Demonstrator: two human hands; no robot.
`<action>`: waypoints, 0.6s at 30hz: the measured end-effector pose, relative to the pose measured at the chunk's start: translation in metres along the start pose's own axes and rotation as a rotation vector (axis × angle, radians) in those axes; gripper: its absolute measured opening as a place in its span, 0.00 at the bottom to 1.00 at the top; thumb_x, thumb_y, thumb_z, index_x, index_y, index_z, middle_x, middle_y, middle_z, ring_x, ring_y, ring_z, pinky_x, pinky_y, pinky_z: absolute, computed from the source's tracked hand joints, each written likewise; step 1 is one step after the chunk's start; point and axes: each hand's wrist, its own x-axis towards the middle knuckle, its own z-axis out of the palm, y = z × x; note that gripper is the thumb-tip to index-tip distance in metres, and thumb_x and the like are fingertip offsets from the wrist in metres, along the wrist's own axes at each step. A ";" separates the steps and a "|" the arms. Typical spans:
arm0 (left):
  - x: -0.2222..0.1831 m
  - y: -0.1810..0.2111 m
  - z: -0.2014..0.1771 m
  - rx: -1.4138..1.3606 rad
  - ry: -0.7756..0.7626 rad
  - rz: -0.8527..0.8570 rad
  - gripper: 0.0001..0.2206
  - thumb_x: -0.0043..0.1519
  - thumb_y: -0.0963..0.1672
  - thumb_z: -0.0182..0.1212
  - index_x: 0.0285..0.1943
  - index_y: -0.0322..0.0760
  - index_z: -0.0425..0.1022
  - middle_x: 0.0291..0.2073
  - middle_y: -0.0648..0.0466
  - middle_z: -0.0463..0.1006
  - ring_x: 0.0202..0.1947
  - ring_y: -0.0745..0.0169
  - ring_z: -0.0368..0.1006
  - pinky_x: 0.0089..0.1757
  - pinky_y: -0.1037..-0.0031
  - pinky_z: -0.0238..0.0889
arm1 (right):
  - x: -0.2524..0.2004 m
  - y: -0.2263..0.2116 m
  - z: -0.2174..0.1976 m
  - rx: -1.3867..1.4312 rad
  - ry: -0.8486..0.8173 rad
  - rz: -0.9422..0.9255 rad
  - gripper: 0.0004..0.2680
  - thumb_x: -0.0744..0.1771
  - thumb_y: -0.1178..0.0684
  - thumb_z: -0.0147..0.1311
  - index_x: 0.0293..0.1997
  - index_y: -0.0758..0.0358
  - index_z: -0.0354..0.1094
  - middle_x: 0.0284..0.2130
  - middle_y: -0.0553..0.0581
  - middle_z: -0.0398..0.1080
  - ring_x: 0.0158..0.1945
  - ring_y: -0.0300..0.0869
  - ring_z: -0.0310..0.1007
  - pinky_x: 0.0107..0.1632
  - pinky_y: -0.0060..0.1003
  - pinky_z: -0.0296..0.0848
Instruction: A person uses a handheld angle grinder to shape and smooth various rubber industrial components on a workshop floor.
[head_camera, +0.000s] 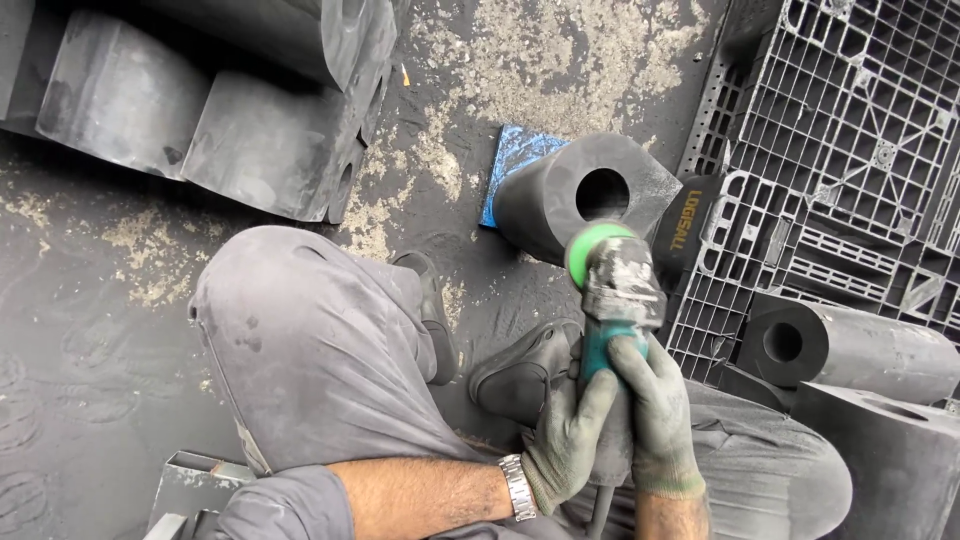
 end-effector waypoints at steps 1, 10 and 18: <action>0.002 -0.002 0.001 -0.001 0.001 0.005 0.21 0.69 0.51 0.55 0.58 0.26 0.70 0.46 0.52 0.78 0.47 0.64 0.75 0.46 0.72 0.71 | -0.002 0.000 -0.002 -0.001 -0.004 -0.003 0.14 0.68 0.50 0.50 0.54 0.73 0.68 0.38 0.61 0.74 0.37 0.42 0.74 0.40 0.37 0.75; 0.003 -0.021 -0.003 -0.056 -0.017 -0.174 0.22 0.68 0.52 0.55 0.49 0.24 0.76 0.36 0.49 0.80 0.38 0.65 0.76 0.38 0.73 0.70 | 0.004 -0.008 0.006 -0.040 -0.034 -0.051 0.14 0.68 0.49 0.50 0.53 0.71 0.69 0.38 0.61 0.75 0.38 0.42 0.76 0.42 0.35 0.76; 0.009 -0.017 0.003 -0.029 -0.174 -0.217 0.24 0.68 0.54 0.56 0.51 0.25 0.75 0.35 0.48 0.78 0.37 0.66 0.73 0.37 0.72 0.68 | -0.010 -0.006 0.000 0.047 0.129 -0.119 0.15 0.70 0.48 0.47 0.52 0.73 0.68 0.40 0.63 0.75 0.40 0.44 0.76 0.44 0.35 0.77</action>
